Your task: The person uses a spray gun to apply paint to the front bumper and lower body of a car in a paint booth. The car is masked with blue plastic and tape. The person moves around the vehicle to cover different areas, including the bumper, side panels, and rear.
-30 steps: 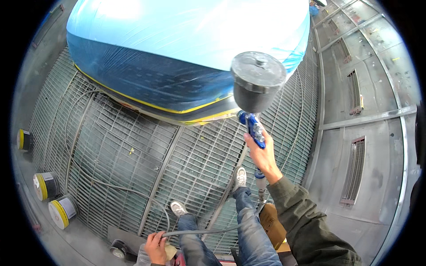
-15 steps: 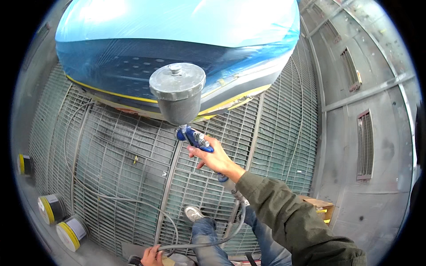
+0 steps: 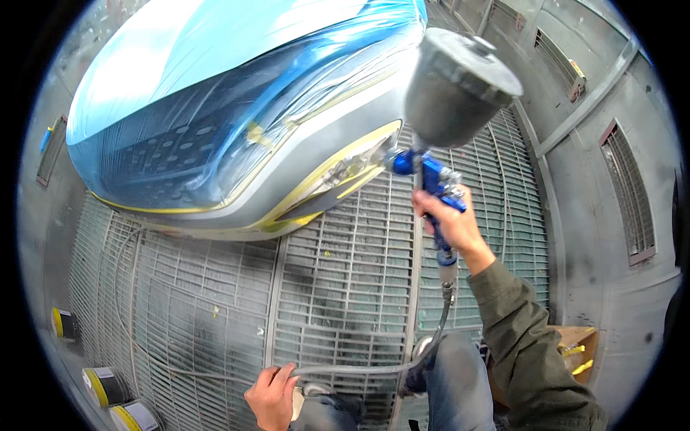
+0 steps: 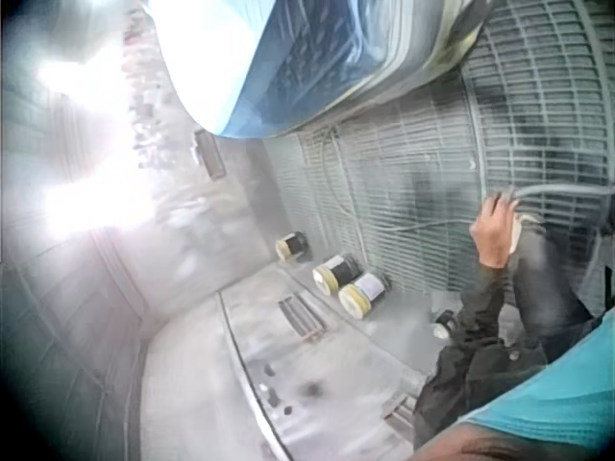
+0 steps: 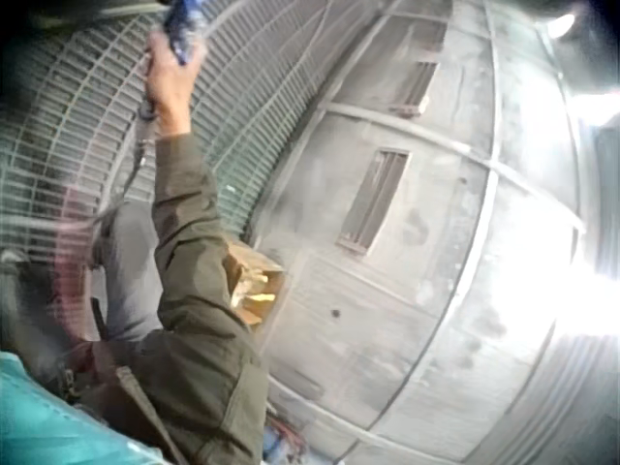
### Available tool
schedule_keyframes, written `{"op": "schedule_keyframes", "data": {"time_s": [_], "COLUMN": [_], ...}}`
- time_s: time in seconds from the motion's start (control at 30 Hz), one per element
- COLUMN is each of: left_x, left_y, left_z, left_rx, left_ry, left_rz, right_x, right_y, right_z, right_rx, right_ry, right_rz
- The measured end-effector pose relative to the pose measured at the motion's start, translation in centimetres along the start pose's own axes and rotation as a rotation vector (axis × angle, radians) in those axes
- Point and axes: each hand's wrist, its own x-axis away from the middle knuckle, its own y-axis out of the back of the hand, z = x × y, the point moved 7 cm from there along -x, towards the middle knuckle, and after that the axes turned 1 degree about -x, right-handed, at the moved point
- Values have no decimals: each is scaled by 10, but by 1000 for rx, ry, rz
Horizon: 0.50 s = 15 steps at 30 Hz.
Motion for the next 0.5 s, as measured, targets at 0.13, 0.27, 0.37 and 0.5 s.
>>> {"op": "schedule_keyframes", "data": {"time_s": [0.13, 0.27, 0.37, 0.5], "left_x": [-29, -39, -36, -22], "left_y": [-36, -62, -74, -93], "left_z": [-10, 3, 17, 15], "left_rx": [-65, -224, -259, -282], "left_ry": [-101, -168, -188, -203], "left_rz": [-79, -194, -197, -122], "right_x": [-21, -31, -33, -13], "right_y": [68, 106, 90, 35], "right_z": [-26, -66, -102, -143], "right_rx": [-24, -33, -51, -242], "right_ry": [207, 386, 429, 260], "right_rz": [-196, -474, -394, -114]}}
